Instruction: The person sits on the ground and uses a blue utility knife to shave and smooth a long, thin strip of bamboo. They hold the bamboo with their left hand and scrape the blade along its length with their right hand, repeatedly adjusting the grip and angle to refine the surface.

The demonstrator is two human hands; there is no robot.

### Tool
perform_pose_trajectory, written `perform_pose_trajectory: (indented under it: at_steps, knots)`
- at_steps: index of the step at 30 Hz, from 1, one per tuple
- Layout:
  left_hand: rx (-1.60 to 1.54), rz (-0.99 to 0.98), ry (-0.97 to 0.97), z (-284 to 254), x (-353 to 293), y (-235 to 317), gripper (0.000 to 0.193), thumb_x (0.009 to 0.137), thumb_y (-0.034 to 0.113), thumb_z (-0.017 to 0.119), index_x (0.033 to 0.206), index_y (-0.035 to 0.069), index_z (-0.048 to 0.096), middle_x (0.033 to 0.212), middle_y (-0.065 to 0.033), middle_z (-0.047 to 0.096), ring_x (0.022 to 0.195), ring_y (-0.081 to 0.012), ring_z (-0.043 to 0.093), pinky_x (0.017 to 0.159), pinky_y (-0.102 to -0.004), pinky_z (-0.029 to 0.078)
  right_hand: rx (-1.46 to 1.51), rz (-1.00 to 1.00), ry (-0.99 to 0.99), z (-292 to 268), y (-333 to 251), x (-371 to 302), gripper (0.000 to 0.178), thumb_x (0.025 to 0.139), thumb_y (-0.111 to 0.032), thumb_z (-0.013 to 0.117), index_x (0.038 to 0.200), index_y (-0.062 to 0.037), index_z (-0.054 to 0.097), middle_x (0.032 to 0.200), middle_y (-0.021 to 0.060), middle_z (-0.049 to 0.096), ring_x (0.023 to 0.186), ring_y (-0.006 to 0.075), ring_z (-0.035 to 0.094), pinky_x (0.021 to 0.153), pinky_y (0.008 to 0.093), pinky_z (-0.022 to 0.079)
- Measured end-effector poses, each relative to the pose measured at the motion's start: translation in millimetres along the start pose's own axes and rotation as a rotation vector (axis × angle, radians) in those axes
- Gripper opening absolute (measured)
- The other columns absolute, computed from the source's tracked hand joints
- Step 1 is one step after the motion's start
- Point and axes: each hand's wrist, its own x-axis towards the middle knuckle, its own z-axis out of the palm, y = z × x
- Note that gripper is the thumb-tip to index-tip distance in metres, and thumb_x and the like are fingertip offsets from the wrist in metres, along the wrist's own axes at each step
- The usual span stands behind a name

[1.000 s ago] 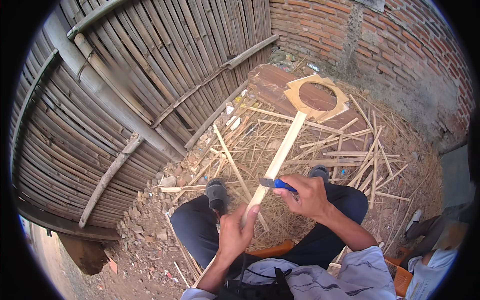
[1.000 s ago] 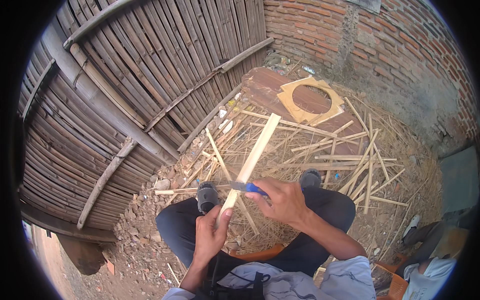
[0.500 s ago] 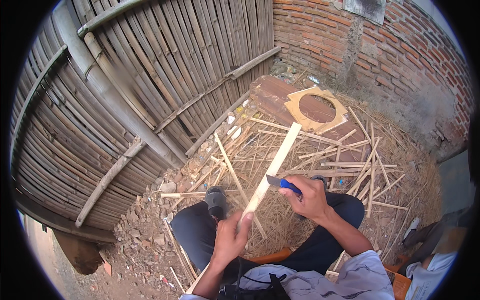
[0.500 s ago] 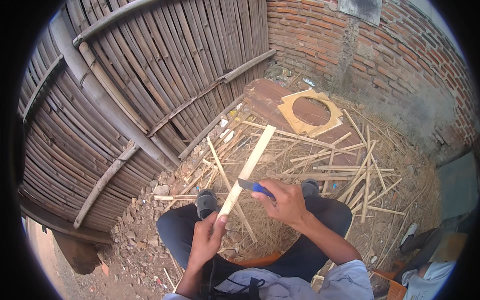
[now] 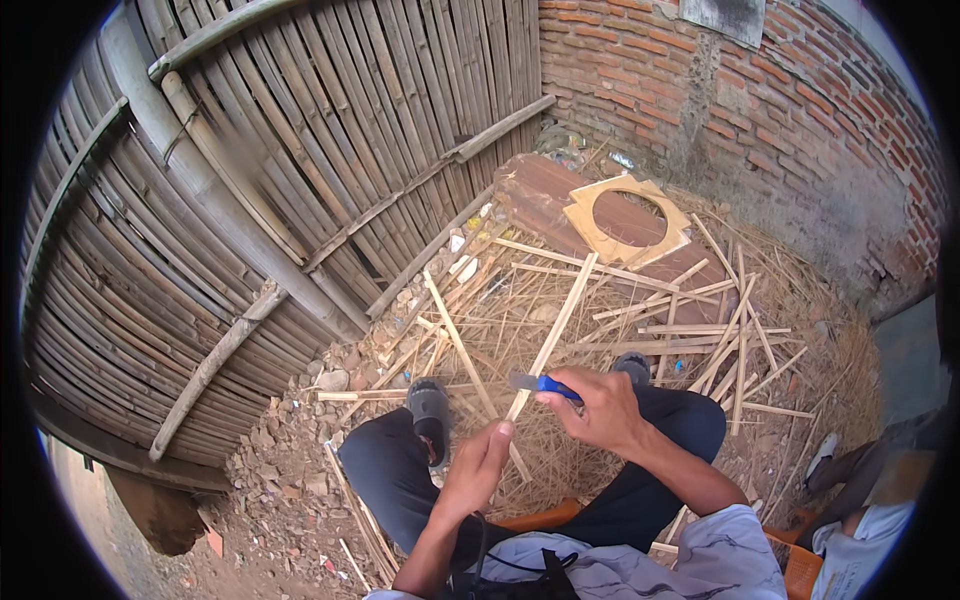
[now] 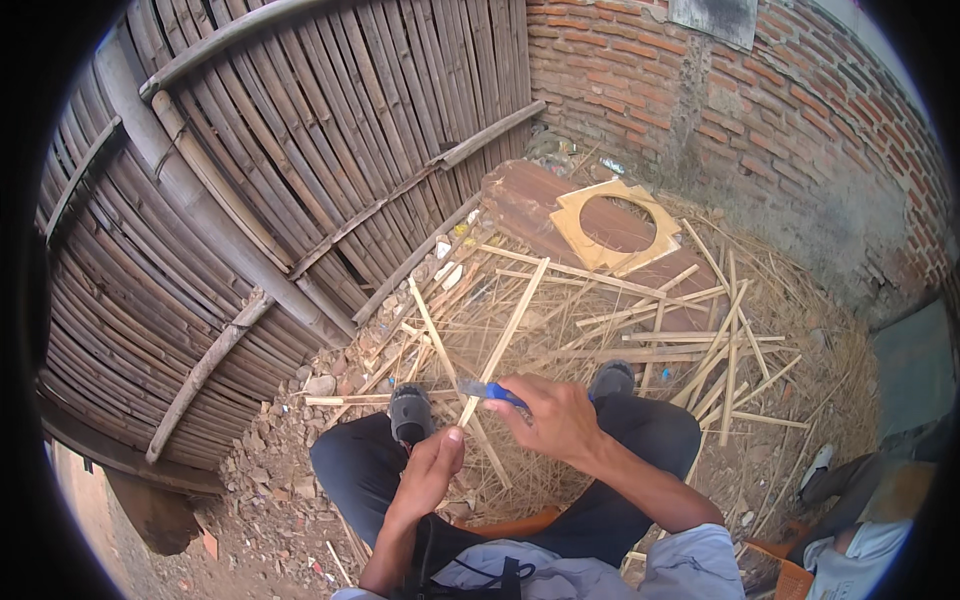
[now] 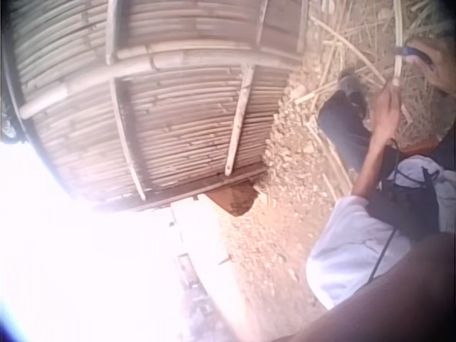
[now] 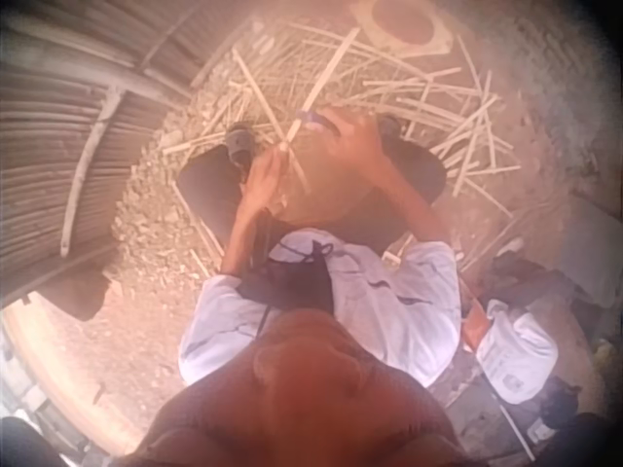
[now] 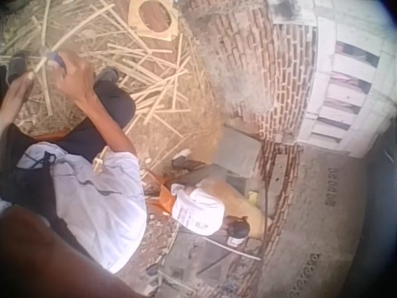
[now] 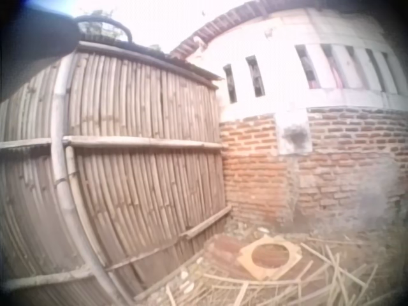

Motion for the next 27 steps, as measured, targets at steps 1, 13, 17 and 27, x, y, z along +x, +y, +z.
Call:
perform_pose_trajectory:
  at_steps: [1, 13, 17, 27]
  knots:
    - [-0.027, -0.025, -0.017, -1.9, -2.1, -2.2, 0.048, 0.119, 0.037, 0.046, 0.089, 0.002, 0.056, 0.069, -0.0011, 0.046, 0.066, -0.0143, 0.042, 0.063, -0.0365, 0.039, -0.029, 0.068, 0.043, -4.4, 3.8, 2.6, 0.028, 0.101, -0.031, 0.078, 0.108, -0.0045, 0.077, 0.084, 0.013, 0.077, 0.064, 0.03, 0.073, 0.058, 0.04, 0.056]
    - [-0.135, -0.057, -0.098, -34.5, -23.1, -21.5, 0.055, 0.121, 0.041, 0.04, 0.082, 0.004, 0.05, 0.069, 0.0002, 0.042, 0.066, -0.0126, 0.04, 0.063, -0.0334, 0.037, 0.068, 0.183, 0.194, -35.9, 20.4, 14.3, 0.023, 0.103, -0.022, 0.076, 0.106, 0.0006, 0.073, 0.074, 0.013, 0.069, 0.058, 0.0214, 0.063, 0.055, 0.0344, 0.046]
    - [-0.205, -0.095, -0.147, -23.8, -6.4, -23.5, 0.056, 0.121, 0.042, 0.038, 0.082, 0.005, 0.05, 0.071, 0.0013, 0.041, 0.067, -0.013, 0.038, 0.063, -0.0338, 0.037, 0.108, 0.057, 0.036, -9.3, 0.4, 8.2, 0.028, 0.101, -0.026, 0.078, 0.108, 0.0005, 0.074, 0.082, 0.0159, 0.074, 0.064, 0.0287, 0.072, 0.058, 0.038, 0.054]
    - [0.272, 0.108, 0.129, 10.4, 2.2, 19.5, 0.038, 0.118, 0.028, 0.043, 0.107, -0.001, 0.065, 0.078, -0.0314, 0.062, 0.079, -0.0554, 0.062, 0.069, -0.0591, 0.046, 0.101, 0.068, -0.025, 5.8, -3.9, -0.6, 0.028, 0.1, -0.027, 0.078, 0.109, -0.0006, 0.075, 0.085, 0.016, 0.076, 0.069, 0.0326, 0.075, 0.059, 0.0407, 0.057]
